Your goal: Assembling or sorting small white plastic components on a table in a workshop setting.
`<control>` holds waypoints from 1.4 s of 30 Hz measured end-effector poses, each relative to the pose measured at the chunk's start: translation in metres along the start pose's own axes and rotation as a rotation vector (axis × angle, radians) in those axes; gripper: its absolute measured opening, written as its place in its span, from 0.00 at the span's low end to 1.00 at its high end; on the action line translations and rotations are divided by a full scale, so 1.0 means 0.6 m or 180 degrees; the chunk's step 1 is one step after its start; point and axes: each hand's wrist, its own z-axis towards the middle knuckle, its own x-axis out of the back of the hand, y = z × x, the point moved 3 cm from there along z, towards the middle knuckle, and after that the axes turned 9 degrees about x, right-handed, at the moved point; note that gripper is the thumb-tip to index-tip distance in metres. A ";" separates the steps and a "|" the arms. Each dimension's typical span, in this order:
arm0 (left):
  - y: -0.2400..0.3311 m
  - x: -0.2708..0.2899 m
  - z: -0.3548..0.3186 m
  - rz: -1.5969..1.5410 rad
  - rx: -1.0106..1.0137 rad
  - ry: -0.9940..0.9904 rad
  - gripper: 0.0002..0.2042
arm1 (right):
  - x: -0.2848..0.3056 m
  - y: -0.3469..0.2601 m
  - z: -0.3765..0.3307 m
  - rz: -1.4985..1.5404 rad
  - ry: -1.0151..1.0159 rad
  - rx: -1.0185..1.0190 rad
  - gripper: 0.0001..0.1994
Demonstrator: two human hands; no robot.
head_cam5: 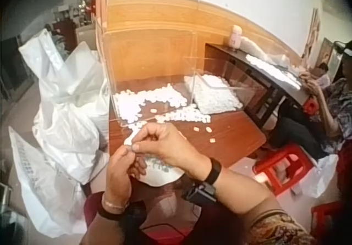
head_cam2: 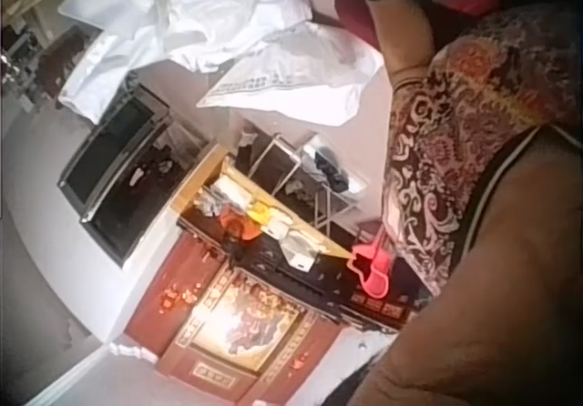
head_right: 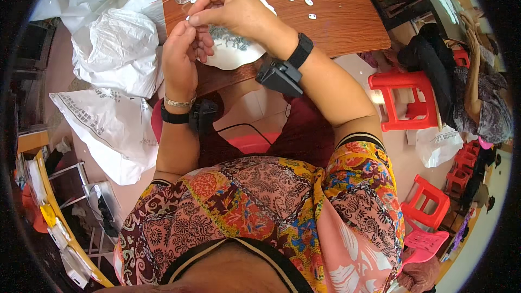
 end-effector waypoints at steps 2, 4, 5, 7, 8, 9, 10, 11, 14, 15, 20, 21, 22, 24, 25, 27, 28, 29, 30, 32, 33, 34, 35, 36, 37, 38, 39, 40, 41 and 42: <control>0.000 0.002 0.000 -0.0148 0.0004 -0.0034 0.10 | -0.010 0.005 -0.003 0.0100 -0.0055 -0.0137 0.04; 0.000 0.007 0.001 -0.0193 -0.0130 -0.0074 0.10 | -0.012 0.002 -0.003 -0.0058 -0.0022 -0.0093 0.04; 0.001 0.009 0.001 -0.0194 -0.0129 -0.0057 0.10 | -0.011 0.001 -0.002 -0.0222 0.0019 -0.0044 0.04; 0.002 0.010 0.001 -0.0134 -0.0180 -0.0028 0.10 | -0.007 0.003 -0.002 -0.0353 -0.0046 -0.0016 0.05; 0.001 0.010 0.002 -0.0138 -0.0175 -0.0018 0.10 | -0.004 0.004 -0.003 -0.0493 -0.0098 0.0018 0.05; 0.000 0.009 0.003 0.0000 -0.0187 0.0032 0.09 | -0.002 0.004 -0.003 -0.0488 -0.0105 0.0010 0.05; -0.001 0.010 0.004 0.0140 -0.0197 0.0081 0.09 | -0.002 0.005 -0.004 -0.0617 -0.0209 -0.0060 0.06; -0.002 0.011 0.005 0.0139 -0.0191 0.0089 0.09 | -0.002 0.005 -0.005 -0.0747 -0.0313 -0.0130 0.07; -0.004 0.014 0.007 0.0289 -0.0188 0.0108 0.09 | 0.002 0.005 -0.005 -0.0928 -0.0384 -0.0128 0.07; -0.002 0.015 0.006 0.0238 -0.0149 0.0131 0.09 | 0.004 0.005 -0.004 -0.0924 -0.0386 -0.0130 0.07; 0.001 0.038 0.013 -0.0135 -0.0182 0.0206 0.08 | 0.020 0.028 -0.001 -0.2522 -0.0599 0.0015 0.08; 0.002 0.044 0.015 -0.0167 -0.0210 0.0251 0.08 | 0.020 0.035 -0.005 -0.2529 -0.0594 0.0012 0.08; 0.004 0.048 0.015 -0.0196 -0.0238 0.0306 0.08 | 0.015 0.041 -0.009 -0.3122 -0.0814 0.0184 0.09; 0.007 0.048 0.015 -0.0184 -0.0262 0.0304 0.08 | 0.012 0.063 -0.015 -0.3854 -0.0985 0.0647 0.10; 0.008 0.049 0.015 -0.0173 -0.0287 0.0306 0.08 | 0.011 0.062 -0.014 -0.3852 -0.0991 0.0647 0.10; 0.007 0.046 0.015 -0.0121 -0.0301 0.0299 0.08 | 0.011 0.062 -0.010 -0.4227 -0.1052 0.0508 0.08; 0.009 0.044 0.013 -0.0064 -0.0329 0.0296 0.08 | 0.011 0.061 -0.008 -0.4228 -0.1062 0.0522 0.08; 0.012 0.043 0.011 -0.0068 -0.0340 0.0306 0.08 | 0.013 0.061 -0.008 -0.4242 -0.1067 0.0480 0.07; 0.015 0.041 0.009 -0.0036 -0.0330 0.0328 0.07 | 0.016 0.061 -0.007 -0.4255 -0.1072 0.0437 0.06; 0.016 0.040 0.008 -0.0011 -0.0312 0.0346 0.07 | 0.026 0.063 -0.008 -0.4150 -0.1075 0.0414 0.06; 0.016 0.039 0.008 0.0049 -0.0301 0.0338 0.07 | 0.030 0.063 -0.009 -0.4044 -0.1070 0.0391 0.06; 0.016 0.039 0.008 0.0111 -0.0291 0.0335 0.07 | 0.031 0.061 -0.009 -0.4042 -0.1077 0.0393 0.06; 0.016 0.040 0.007 0.0109 -0.0292 0.0340 0.07 | 0.034 0.056 -0.008 -0.3945 -0.1005 0.0357 0.07; 0.015 0.039 0.007 0.0117 -0.0277 0.0316 0.07 | 0.035 0.051 -0.006 -0.3848 -0.0933 0.0319 0.07; 0.015 0.038 0.007 0.0128 -0.0261 0.0290 0.07 | 0.034 0.047 -0.005 -0.3846 -0.0934 0.0320 0.07; 0.014 0.039 0.007 0.0129 -0.0260 0.0292 0.07 | 0.035 0.045 -0.004 -0.3873 -0.0931 0.0204 0.09; 0.014 0.039 0.007 0.0130 -0.0250 0.0286 0.07 | 0.036 0.044 -0.003 -0.3899 -0.0927 0.0087 0.10; 0.013 0.037 0.008 0.0126 -0.0238 0.0271 0.07 | 0.038 0.041 -0.003 -0.3902 -0.0922 0.0081 0.10; 0.012 0.038 0.009 0.0125 -0.0235 0.0265 0.07 | 0.041 0.040 -0.002 -0.3910 -0.0930 0.0052 0.11; 0.010 0.038 0.010 0.0151 -0.0242 0.0241 0.07 | 0.043 0.040 -0.002 -0.3917 -0.0937 0.0024 0.12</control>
